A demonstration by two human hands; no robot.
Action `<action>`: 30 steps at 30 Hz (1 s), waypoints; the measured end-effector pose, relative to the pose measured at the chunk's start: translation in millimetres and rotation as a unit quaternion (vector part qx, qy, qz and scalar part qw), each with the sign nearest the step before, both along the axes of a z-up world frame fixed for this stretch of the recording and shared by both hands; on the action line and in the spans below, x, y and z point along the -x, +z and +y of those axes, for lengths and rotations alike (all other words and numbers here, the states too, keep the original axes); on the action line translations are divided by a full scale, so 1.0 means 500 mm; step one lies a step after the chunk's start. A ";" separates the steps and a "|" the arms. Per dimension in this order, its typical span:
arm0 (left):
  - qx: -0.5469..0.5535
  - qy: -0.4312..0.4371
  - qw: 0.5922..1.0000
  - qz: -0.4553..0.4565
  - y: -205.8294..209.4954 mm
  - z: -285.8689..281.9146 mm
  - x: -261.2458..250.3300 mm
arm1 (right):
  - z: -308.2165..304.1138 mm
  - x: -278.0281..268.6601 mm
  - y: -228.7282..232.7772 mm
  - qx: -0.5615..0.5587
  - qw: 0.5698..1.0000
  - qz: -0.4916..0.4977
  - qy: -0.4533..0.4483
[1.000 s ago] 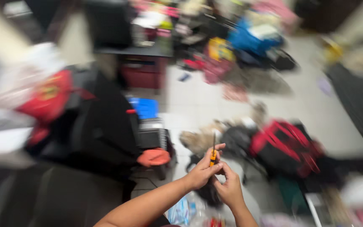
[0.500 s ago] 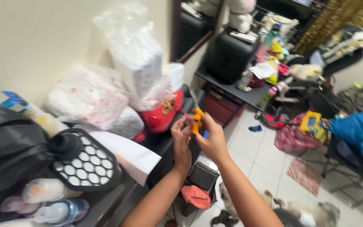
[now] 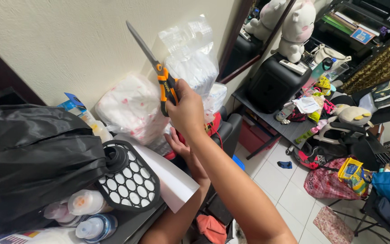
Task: The person uses scissors to cut plastic packaging, removes small items, and places them into a clear plastic bag on the floor.
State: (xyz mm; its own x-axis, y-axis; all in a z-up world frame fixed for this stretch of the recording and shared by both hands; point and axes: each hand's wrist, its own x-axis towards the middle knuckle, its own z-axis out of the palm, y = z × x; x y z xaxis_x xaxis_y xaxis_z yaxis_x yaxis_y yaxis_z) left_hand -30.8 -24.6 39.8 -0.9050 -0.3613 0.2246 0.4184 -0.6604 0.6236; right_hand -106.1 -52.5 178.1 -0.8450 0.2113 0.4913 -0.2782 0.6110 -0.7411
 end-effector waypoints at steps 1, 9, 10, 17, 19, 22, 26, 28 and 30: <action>0.009 0.001 1.000 0.004 -0.004 -0.004 0.002 | 0.001 0.007 -0.014 0.021 1.000 -0.007 0.003; 0.098 0.050 0.994 0.027 -0.061 -0.004 0.031 | 0.025 -0.009 -0.010 0.461 0.855 0.094 0.220; 0.083 0.042 0.996 0.014 -0.070 0.000 0.031 | 0.034 -0.025 0.009 0.474 0.845 0.107 0.223; 0.031 -0.174 0.982 -0.063 -0.232 0.072 0.034 | 0.135 -0.225 0.122 0.443 0.853 0.209 0.181; -0.017 -0.328 0.944 -0.043 -0.234 0.086 -0.009 | 0.201 -0.329 0.130 0.400 0.879 0.234 0.116; -0.043 -0.541 0.840 -0.006 -0.177 0.110 -0.108 | 0.309 -0.523 0.107 0.338 0.909 0.223 0.096; 0.012 -0.678 0.731 0.076 -0.080 0.119 -0.251 | 0.394 -0.796 0.012 0.291 0.947 0.138 -0.013; 0.064 -0.727 0.670 0.135 -0.037 0.141 -0.336 | 0.390 -0.929 -0.046 0.291 0.946 0.090 -0.113; 0.129 -0.766 0.594 0.212 0.000 0.161 -0.431 | 0.366 -1.052 -0.088 0.271 0.936 0.051 -0.217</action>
State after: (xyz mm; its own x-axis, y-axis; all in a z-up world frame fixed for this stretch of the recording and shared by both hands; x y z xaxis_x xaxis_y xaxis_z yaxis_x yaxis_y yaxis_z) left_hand 184.6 55.8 39.9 0.0291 0.9081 0.4176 -0.3933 -0.3737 0.8401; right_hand 419.9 130.3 134.2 -0.5756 0.7660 0.2864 -0.1776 0.2248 -0.9581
